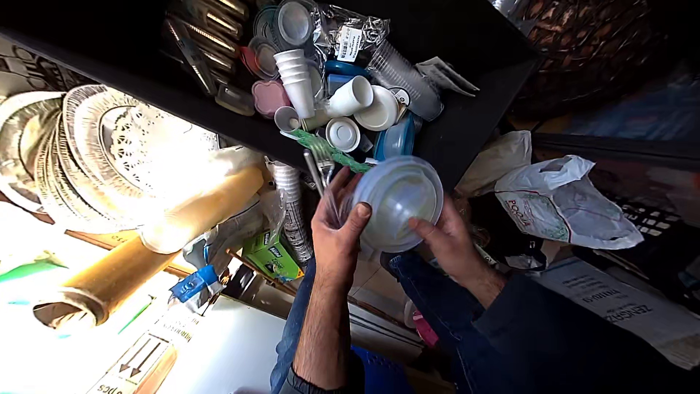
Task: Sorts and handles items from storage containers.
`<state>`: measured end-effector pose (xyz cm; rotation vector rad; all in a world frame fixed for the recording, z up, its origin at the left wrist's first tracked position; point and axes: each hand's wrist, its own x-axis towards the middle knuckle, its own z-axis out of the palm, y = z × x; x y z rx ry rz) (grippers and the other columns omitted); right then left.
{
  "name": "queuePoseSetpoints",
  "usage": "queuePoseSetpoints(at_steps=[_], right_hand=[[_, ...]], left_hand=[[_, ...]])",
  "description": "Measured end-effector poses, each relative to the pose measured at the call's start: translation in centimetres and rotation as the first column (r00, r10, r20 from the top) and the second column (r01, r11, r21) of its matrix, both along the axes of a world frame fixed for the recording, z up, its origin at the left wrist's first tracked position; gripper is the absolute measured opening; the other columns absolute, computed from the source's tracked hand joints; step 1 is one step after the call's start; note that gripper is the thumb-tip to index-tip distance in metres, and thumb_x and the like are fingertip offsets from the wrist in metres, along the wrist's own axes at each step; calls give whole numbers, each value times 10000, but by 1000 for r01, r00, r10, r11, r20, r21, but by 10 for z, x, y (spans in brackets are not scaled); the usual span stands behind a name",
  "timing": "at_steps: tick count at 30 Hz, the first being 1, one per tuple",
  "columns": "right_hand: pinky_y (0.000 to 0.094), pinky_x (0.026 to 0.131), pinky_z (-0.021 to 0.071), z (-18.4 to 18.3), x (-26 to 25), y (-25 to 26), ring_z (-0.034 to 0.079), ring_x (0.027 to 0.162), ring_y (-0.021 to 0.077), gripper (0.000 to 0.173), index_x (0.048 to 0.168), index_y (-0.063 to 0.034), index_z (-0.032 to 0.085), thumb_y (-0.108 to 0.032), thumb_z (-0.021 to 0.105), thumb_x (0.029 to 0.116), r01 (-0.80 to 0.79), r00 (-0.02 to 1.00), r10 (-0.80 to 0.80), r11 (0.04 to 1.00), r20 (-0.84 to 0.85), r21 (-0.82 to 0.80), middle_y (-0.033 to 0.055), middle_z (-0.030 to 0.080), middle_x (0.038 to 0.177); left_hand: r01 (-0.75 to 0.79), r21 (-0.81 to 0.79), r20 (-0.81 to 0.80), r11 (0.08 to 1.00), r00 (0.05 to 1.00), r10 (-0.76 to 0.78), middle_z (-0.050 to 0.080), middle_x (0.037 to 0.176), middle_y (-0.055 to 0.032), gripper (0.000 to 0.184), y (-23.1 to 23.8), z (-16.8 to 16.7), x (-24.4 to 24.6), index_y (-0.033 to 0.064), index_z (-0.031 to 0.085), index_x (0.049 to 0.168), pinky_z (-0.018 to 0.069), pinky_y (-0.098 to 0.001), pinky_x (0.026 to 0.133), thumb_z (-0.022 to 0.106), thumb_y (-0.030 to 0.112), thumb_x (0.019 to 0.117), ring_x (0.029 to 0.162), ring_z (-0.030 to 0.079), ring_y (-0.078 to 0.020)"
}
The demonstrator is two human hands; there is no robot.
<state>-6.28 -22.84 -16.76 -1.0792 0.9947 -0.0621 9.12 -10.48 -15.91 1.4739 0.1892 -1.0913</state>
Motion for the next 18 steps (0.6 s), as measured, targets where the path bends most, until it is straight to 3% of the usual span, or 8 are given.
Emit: queuePoseSetpoints(at_steps=[1,2,3,5,9,13,16,18], right_hand=[[408,956,606,-4,-15,9,675,1151,198,579,1494,-151,421,-99,645,962,5,999,-4,999,-35,38,61,655,1302],[422,949,604,-10,-30,18,683,1125,203,518,1453,-159,483,-122,653,965,23,998,-19,996,-52,89,62,674,1269],[418,945,601,-15,-43,25,690,1097,189,455,1407,-164,537,-132,645,967,43,998,-37,992,-56,115,53,691,1230],[369,951,593,-26,-57,31,688,1075,144,401,1358,-165,594,-91,619,964,23,999,-19,993,-41,113,21,705,1195],[392,966,605,-66,-86,36,693,1126,193,529,1429,-103,570,20,640,920,-152,971,170,981,-166,120,70,695,1279],[440,1014,566,-123,-119,54,676,1164,194,492,1426,-115,561,-53,672,951,-418,763,459,888,-456,195,92,685,1291],[574,964,539,-165,-120,67,682,1111,326,458,1400,-102,537,-160,672,965,-589,493,587,768,-642,250,170,695,1203],[620,967,524,-197,-113,75,674,1129,373,495,1416,-109,536,-178,685,949,-603,428,577,755,-696,256,191,692,1219]], left_hand=[[-5,19,25,1000,1000,5,654,1393,9,705,1,-2,1,222,498,1513,598,-262,757,677,570,927,1063,703,-115],[-24,86,36,996,999,21,689,1337,22,597,0,-3,1,229,538,1474,531,-189,597,613,555,979,867,703,-62],[-34,150,8,988,999,33,738,1222,28,516,-2,-2,2,253,581,1419,386,-160,453,529,573,1018,614,599,-36],[25,181,-80,983,997,-10,774,933,-28,520,-3,0,6,266,637,1332,262,-187,369,409,628,1036,393,398,-62],[-114,166,-98,980,987,131,506,575,11,655,-5,-7,7,157,723,1161,363,-203,377,292,639,1052,403,388,-66],[-277,118,-154,953,943,294,405,549,54,779,-5,-8,6,166,679,1079,345,-187,408,163,744,1000,418,372,-50],[-320,17,-175,947,932,318,384,554,53,645,-7,-4,3,169,627,954,346,-175,400,252,687,1030,412,366,-43],[-333,-24,-173,942,930,325,383,572,47,590,-8,-3,2,167,588,888,354,-178,412,284,647,1048,428,374,-51]])
